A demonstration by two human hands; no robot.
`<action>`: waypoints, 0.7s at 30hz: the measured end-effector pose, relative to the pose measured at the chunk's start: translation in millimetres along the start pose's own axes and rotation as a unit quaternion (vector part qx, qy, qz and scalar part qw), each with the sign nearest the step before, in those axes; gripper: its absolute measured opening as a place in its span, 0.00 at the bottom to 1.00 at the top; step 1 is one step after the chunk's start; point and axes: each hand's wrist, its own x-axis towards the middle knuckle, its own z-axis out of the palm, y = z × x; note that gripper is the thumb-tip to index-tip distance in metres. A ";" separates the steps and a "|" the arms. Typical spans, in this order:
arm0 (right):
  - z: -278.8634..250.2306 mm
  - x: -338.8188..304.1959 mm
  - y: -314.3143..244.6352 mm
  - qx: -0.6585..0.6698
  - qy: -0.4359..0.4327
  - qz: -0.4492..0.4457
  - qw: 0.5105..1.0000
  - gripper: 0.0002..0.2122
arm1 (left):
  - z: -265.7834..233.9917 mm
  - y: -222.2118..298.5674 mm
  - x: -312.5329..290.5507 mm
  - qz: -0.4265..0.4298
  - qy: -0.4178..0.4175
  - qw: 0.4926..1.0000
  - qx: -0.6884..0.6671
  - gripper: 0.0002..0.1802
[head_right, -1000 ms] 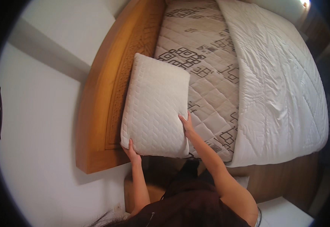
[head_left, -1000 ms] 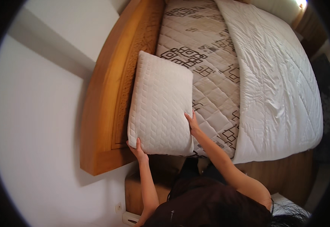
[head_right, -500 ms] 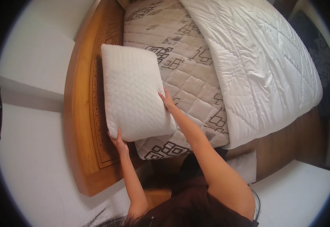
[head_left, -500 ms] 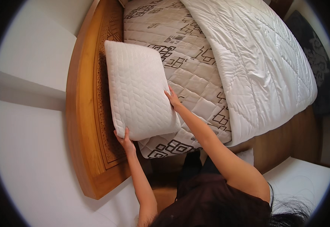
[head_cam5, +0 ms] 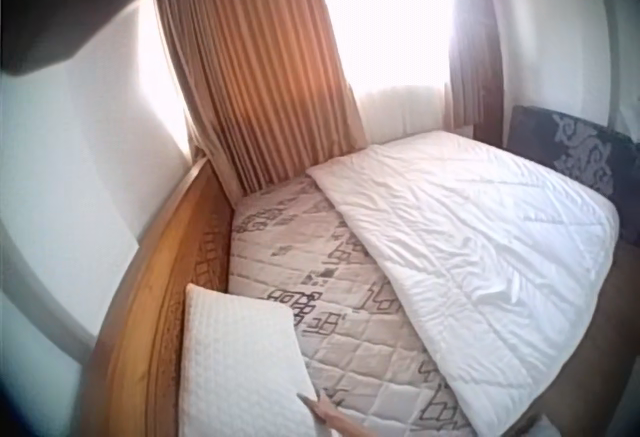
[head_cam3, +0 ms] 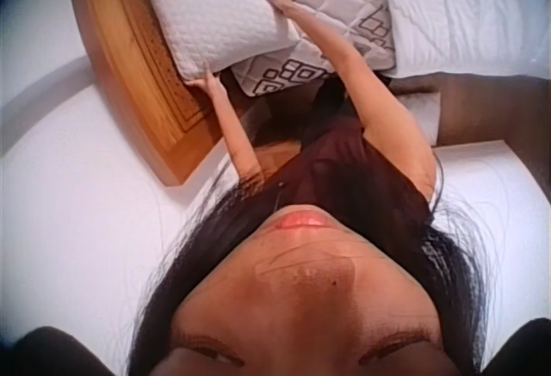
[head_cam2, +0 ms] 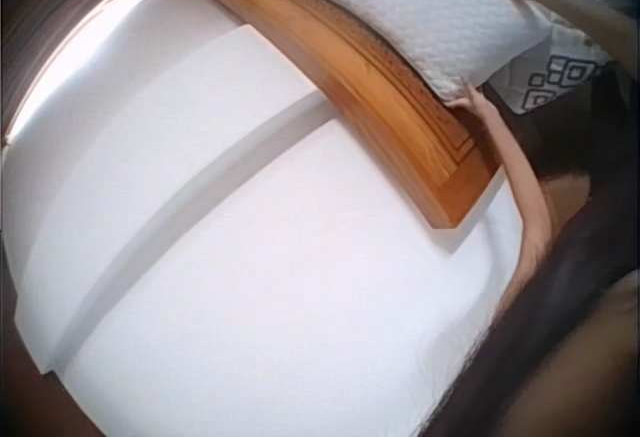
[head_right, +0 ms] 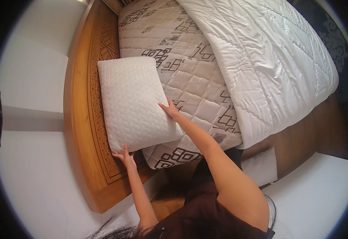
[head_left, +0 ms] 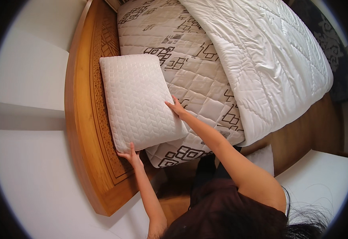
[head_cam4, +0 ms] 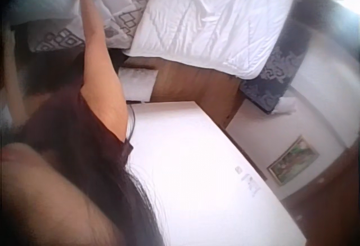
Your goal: The person spreads a white quilt over a mattress, then retrieves several white pillows from the floor and places them at the head of the bed. The person adjusts the quilt and pillows to complete the bed arrangement.
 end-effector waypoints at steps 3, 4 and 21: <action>-11.8 4.3 9.2 0.010 -0.060 -0.036 0.997 0.40 | 6.4 0.1 1.1 0.006 -0.016 1.000 -0.006 0.48; -14.8 2.9 12.5 0.005 -0.065 -0.043 0.997 0.40 | 8.6 -3.2 3.9 0.014 -0.019 1.000 -0.002 0.48; -5.4 -50.3 -43.6 0.148 -0.096 -0.069 0.982 0.28 | 62.1 47.3 19.4 0.188 -0.033 0.978 -0.088 0.22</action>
